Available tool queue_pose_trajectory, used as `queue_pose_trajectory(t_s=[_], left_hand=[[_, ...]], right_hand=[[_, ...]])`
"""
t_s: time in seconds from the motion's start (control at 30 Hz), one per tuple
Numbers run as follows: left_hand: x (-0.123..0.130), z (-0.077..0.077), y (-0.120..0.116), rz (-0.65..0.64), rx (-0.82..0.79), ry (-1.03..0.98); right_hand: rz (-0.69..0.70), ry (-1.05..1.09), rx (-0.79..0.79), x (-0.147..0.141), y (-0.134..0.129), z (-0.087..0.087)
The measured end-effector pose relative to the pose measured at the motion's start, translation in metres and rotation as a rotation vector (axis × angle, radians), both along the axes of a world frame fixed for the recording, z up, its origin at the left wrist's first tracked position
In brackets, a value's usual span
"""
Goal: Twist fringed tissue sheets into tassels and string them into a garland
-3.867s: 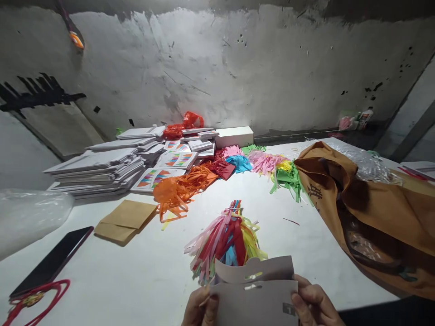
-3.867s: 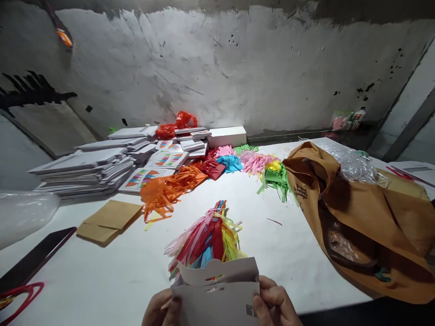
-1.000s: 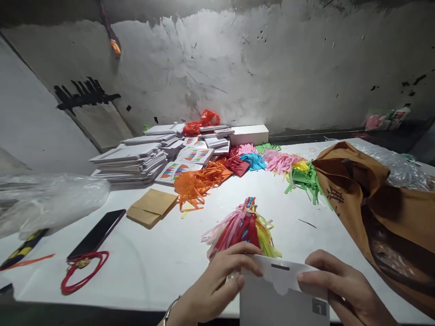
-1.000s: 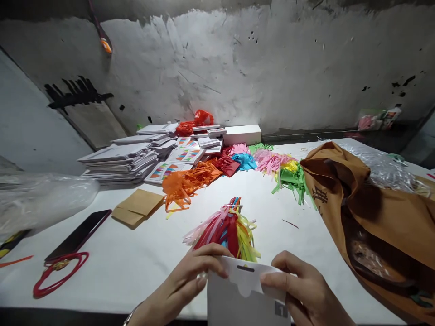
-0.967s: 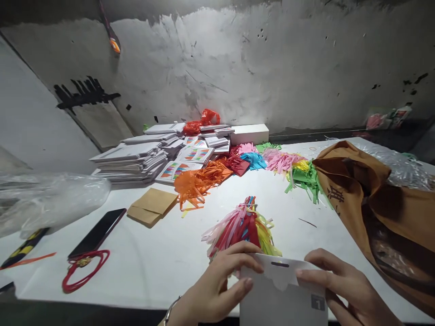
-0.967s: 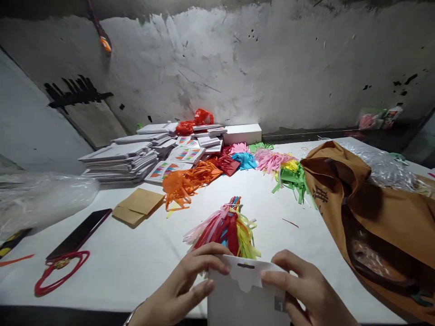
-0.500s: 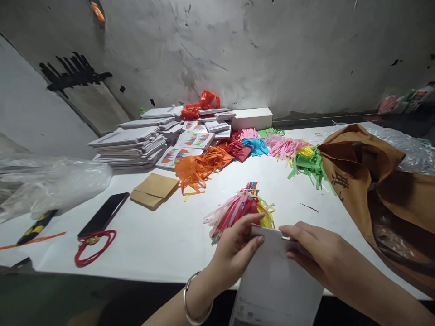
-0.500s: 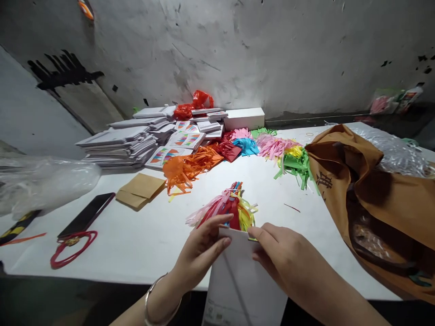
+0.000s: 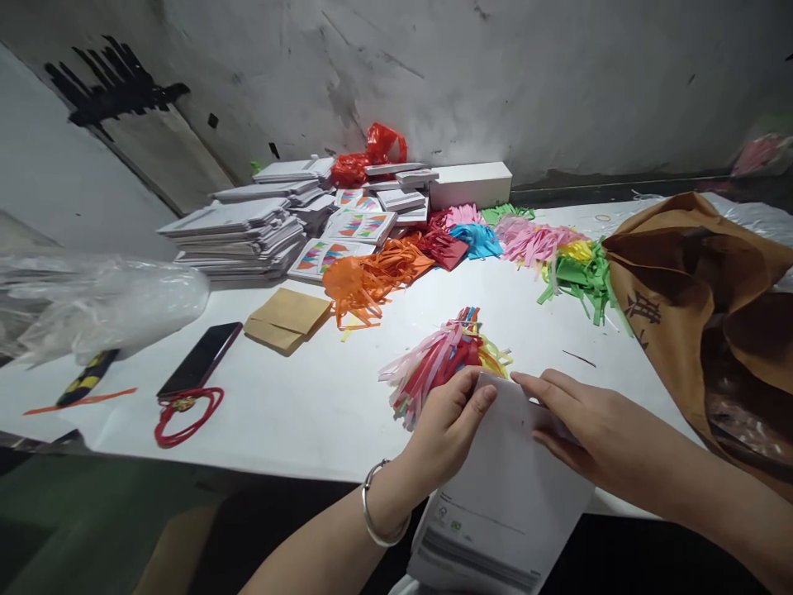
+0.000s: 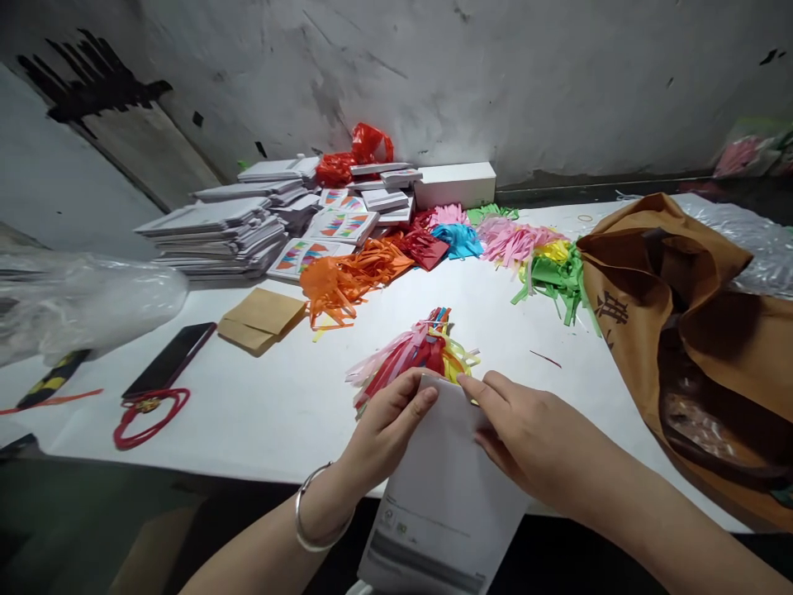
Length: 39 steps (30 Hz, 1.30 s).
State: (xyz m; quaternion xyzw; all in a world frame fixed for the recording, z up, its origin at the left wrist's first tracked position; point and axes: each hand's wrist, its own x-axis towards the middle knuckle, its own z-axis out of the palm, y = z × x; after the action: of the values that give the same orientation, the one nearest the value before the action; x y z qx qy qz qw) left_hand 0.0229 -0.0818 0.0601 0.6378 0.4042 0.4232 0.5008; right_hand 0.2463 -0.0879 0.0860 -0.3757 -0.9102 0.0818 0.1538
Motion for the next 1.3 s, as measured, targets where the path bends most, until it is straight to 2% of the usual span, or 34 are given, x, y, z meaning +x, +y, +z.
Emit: queue_pose_trajectory(t_s=[0.1, 0.37, 0.5, 0.63, 0.83, 0.9, 1.03, 1.2, 1.3], left_hand=[[0.002, -0.001, 0.002, -0.018, 0.001, 0.036], [0.005, -0.005, 0.005, -0.022, -0.017, 0.063], [0.006, -0.005, 0.007, -0.026, 0.005, 0.073], [0.007, -0.004, 0.007, -0.028, 0.006, 0.044], [0.006, -0.003, 0.008, -0.021, 0.011, 0.082], [0.006, -0.004, 0.009, -0.014, 0.023, 0.091], [0.007, -0.005, 0.01, -0.036, 0.037, 0.067], [0.008, -0.005, 0.008, -0.06, 0.033, 0.083], [0.009, -0.005, 0.008, -0.047, 0.034, 0.103]], right_hand=[[0.005, -0.01, 0.043, 0.0, 0.003, -0.004], [-0.011, 0.073, -0.131, 0.005, 0.007, -0.002], [-0.028, 0.087, -0.134, 0.008, 0.006, -0.003], [-0.022, 0.08, -0.064, 0.007, 0.006, -0.006], [-0.021, 0.017, 0.182, -0.001, 0.005, -0.009], [-0.036, 0.025, 0.213, -0.002, 0.003, -0.011], [-0.08, 0.09, 0.095, -0.001, 0.002, -0.014], [-0.168, 0.189, -0.177, 0.002, 0.008, -0.004], [-0.196, 0.155, -0.266, 0.004, 0.013, 0.0]])
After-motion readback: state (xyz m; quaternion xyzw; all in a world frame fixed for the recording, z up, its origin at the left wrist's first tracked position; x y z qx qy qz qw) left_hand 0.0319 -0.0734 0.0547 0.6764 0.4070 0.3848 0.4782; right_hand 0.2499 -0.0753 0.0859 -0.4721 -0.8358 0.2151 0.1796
